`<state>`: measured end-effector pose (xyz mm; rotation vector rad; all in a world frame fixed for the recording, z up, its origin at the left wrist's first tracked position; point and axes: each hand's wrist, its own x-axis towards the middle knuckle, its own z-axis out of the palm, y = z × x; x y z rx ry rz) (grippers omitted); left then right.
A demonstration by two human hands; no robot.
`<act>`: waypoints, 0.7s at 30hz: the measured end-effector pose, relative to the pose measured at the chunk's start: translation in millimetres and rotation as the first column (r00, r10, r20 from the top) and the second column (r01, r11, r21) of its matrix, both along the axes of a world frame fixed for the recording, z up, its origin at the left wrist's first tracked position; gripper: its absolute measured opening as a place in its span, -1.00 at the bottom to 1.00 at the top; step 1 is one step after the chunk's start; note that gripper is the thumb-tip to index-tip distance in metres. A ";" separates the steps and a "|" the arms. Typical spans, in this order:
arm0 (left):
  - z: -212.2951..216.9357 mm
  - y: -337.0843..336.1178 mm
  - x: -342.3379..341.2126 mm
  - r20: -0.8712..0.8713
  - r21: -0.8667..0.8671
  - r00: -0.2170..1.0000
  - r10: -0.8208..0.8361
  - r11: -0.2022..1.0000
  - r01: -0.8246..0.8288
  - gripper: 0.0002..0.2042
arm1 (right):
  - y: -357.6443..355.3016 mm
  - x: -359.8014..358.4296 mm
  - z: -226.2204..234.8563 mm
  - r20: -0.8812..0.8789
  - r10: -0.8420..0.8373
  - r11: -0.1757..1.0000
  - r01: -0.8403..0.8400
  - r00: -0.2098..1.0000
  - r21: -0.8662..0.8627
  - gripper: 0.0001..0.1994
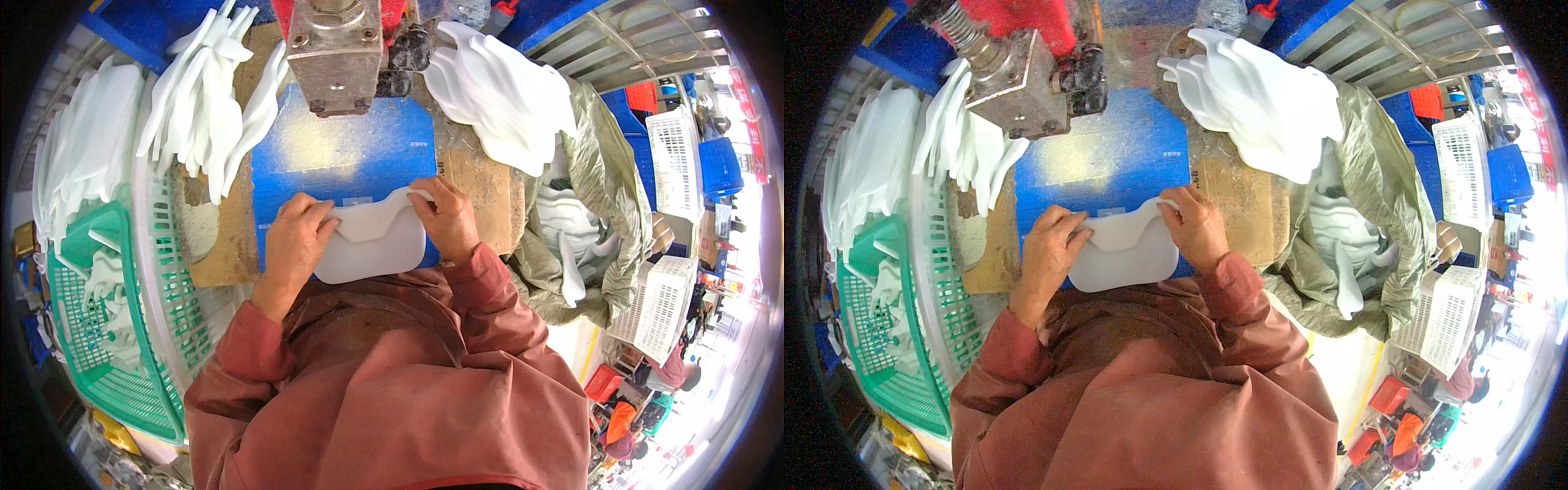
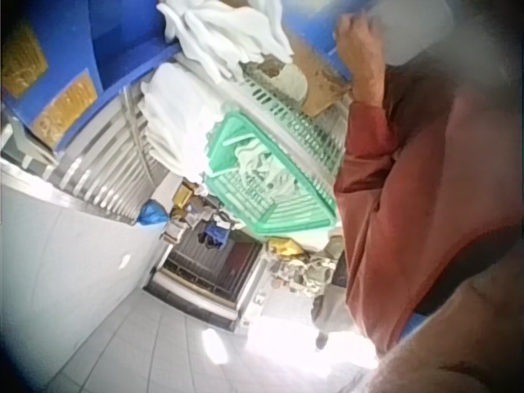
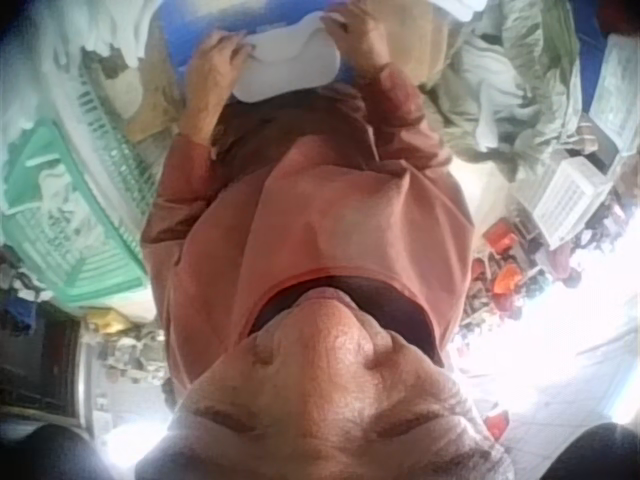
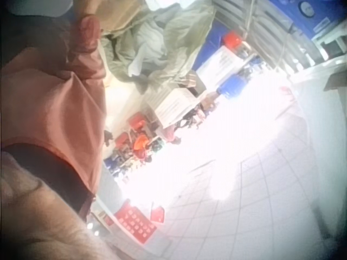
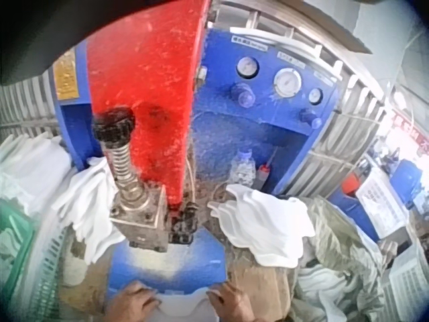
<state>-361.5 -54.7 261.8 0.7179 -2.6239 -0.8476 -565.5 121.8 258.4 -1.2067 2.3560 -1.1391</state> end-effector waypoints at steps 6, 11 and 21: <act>6.7 -1.5 -0.5 0.012 0.004 1.000 -0.009 1.000 0.009 -0.68 | -1.3 3.9 -4.6 -0.159 0.037 0.998 -0.027 0.987 0.061 -0.88; 30.2 21.4 -5.2 0.085 0.101 0.996 -0.015 0.995 0.006 -0.60 | -4.5 5.3 -4.4 -0.205 0.055 0.993 -0.033 0.977 0.113 -0.89; 2.5 68.7 -57.3 -0.021 -0.049 0.980 -0.196 0.980 0.195 -0.61 | 21.5 7.3 10.8 0.192 -0.205 0.972 0.223 0.960 -0.074 -0.81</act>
